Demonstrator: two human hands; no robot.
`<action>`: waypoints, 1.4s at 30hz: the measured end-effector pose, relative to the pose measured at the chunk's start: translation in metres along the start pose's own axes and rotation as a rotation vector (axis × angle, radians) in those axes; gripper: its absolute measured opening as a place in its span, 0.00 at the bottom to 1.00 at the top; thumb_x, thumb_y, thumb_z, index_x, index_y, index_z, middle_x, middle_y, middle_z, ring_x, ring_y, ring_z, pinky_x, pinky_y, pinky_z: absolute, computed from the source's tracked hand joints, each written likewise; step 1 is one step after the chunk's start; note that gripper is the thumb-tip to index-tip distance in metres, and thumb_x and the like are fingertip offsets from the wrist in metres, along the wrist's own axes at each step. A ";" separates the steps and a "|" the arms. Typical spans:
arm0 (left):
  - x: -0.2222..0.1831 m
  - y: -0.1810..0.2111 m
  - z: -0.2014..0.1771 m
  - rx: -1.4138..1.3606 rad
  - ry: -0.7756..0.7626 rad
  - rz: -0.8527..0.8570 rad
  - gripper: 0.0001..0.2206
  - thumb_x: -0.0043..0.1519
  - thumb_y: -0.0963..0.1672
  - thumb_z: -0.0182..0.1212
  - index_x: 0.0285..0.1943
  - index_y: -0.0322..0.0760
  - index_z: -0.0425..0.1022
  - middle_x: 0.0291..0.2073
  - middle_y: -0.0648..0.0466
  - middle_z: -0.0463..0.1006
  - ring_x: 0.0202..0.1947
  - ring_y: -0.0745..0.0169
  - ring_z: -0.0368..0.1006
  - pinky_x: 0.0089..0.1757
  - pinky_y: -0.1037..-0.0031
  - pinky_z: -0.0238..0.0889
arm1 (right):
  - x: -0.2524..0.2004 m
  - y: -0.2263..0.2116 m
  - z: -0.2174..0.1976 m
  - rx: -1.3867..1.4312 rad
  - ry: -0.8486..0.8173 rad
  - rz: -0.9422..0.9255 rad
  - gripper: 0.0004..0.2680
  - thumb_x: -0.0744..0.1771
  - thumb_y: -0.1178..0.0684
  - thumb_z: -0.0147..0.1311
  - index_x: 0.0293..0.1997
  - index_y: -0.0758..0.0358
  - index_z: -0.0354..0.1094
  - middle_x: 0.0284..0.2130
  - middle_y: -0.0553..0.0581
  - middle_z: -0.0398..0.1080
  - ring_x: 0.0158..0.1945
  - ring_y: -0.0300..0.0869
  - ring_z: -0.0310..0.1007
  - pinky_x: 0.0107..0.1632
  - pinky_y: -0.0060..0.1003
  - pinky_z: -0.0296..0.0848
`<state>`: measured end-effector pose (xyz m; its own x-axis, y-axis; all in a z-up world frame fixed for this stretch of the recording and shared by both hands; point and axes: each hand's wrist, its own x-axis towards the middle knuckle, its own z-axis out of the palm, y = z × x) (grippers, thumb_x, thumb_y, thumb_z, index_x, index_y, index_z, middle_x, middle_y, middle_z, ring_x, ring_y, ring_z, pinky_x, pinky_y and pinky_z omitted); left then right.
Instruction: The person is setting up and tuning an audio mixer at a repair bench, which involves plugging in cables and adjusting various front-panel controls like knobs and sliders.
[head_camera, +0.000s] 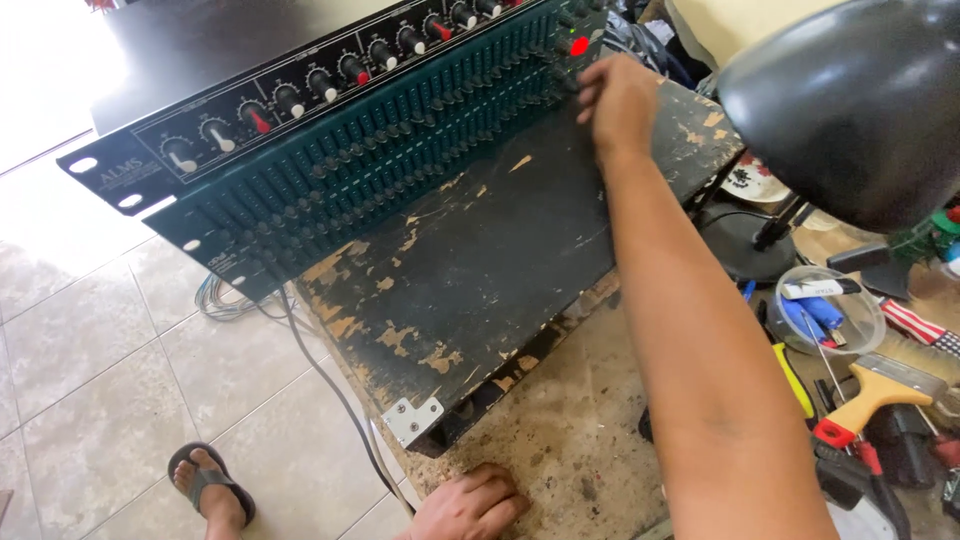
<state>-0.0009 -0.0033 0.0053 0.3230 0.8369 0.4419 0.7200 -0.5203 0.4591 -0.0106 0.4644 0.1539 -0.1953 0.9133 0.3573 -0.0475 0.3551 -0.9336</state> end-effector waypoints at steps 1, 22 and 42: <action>0.000 0.000 0.001 -0.002 -0.002 0.006 0.15 0.76 0.47 0.52 0.49 0.28 0.75 0.36 0.40 0.76 0.41 0.38 0.73 0.38 0.59 0.69 | -0.006 -0.006 0.002 -0.002 0.006 -0.002 0.15 0.66 0.46 0.37 0.27 0.56 0.72 0.19 0.51 0.69 0.18 0.37 0.66 0.25 0.31 0.65; -0.001 -0.003 0.007 0.088 0.067 0.042 0.09 0.74 0.43 0.56 0.46 0.30 0.76 0.33 0.43 0.77 0.38 0.43 0.75 0.40 0.62 0.72 | -0.023 -0.032 0.009 0.046 -0.422 -0.180 0.13 0.68 0.60 0.33 0.53 0.63 0.64 0.37 0.57 0.69 0.22 0.41 0.66 0.31 0.36 0.70; 0.002 -0.003 0.004 0.041 0.078 0.063 0.09 0.75 0.42 0.53 0.47 0.29 0.74 0.33 0.43 0.73 0.36 0.43 0.72 0.39 0.62 0.70 | -0.034 -0.053 0.010 0.031 -0.522 -0.052 0.15 0.65 0.63 0.34 0.54 0.60 0.62 0.41 0.57 0.68 0.24 0.42 0.67 0.31 0.39 0.67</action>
<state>0.0004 0.0007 0.0015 0.3207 0.7860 0.5285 0.7246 -0.5629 0.3975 -0.0109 0.4128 0.1910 -0.6536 0.6711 0.3498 -0.0977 0.3835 -0.9184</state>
